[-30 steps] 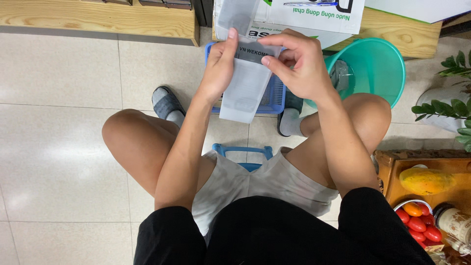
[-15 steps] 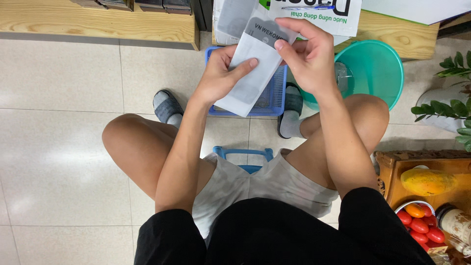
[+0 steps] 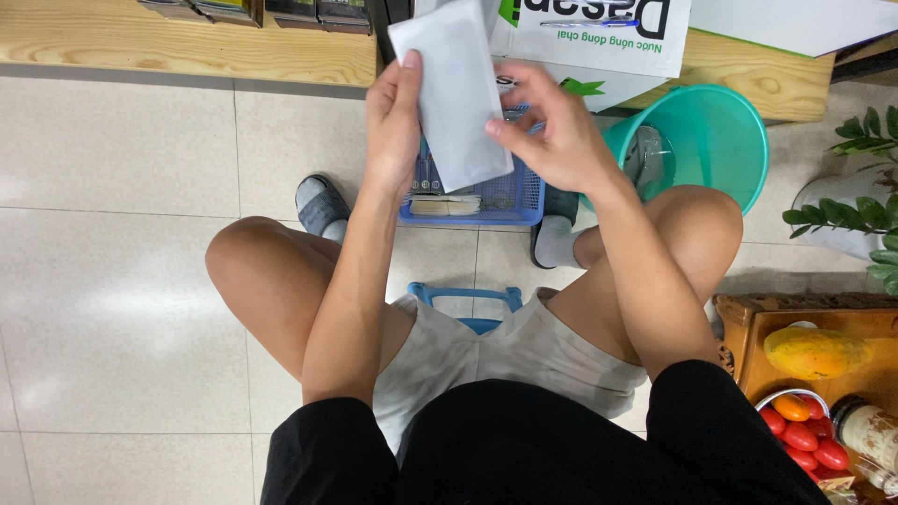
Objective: The person picks up a packaged screen protector, wipes the packaging with a cloth, removes the protector from the box and its sleeve, and cleans the surface of a mobile phone.
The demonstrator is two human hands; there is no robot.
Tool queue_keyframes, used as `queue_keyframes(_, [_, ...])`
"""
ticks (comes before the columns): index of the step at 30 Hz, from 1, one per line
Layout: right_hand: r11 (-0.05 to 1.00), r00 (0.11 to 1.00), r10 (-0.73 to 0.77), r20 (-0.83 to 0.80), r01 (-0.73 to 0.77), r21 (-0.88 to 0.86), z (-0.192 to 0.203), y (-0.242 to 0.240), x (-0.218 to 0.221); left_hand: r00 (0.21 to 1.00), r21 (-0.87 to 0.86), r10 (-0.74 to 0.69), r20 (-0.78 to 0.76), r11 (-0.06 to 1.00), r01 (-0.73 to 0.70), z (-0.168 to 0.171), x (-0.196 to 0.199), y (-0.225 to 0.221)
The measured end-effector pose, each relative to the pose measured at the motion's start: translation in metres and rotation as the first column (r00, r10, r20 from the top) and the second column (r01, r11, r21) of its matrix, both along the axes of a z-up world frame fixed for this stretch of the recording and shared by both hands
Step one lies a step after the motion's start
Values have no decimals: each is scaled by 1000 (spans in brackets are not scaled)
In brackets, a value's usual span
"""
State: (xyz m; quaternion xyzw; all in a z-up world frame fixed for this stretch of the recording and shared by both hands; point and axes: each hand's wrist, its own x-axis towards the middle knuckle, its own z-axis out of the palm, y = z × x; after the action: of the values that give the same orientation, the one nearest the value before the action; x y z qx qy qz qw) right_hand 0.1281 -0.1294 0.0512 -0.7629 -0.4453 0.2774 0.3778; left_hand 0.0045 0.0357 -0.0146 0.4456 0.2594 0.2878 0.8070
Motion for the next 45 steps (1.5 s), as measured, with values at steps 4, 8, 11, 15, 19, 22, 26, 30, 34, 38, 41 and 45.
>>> queue_keyframes(4, [976,949,88,-303,-143,-164,-27,7,-3,989,-100,141,-37,985,-144,13,-4,8])
queue_keyframes(8, [995,837,-95,-539,103,-14,-58,19,10,969,-67,207,-134,974,-218,9,-7,14])
queue_keyframes(11, [907,689,-346,-637,421,-38,-69,29,25,970,-37,145,-196,987,-155,8,-7,11])
queue_keyframes(15, [673,452,-537,-712,739,-39,-95,42,53,955,-40,35,-296,998,-49,12,-8,1])
queue_keyframes(19, [572,357,-648,-673,812,-120,-101,61,72,953,-20,-1,-304,1000,-6,0,-8,0])
queue_keyframes(22, [567,331,-658,-676,809,-156,-95,69,81,949,30,-8,-315,999,18,-8,-10,0])
queue_keyframes(26, [484,291,-616,-732,873,-60,-84,76,89,935,24,-80,-345,995,94,-5,-11,0])
queue_keyframes(30, [443,316,-544,-777,895,54,-89,82,89,934,11,-77,-348,996,87,-18,-6,1])
queue_keyframes(34, [477,367,-526,-767,874,91,-106,88,96,933,-3,-85,-349,996,89,-21,-1,-3])
queue_keyframes(38, [593,555,-510,-657,780,198,-99,93,99,938,20,-109,-329,992,122,-22,2,-7])
queue_keyframes(41, [758,755,-447,-479,604,245,-104,97,106,935,27,-123,-333,990,140,-22,2,-8])
queue_keyframes(45, [825,897,-419,-143,442,352,-120,107,100,953,-21,-130,-273,991,129,-33,6,-10])
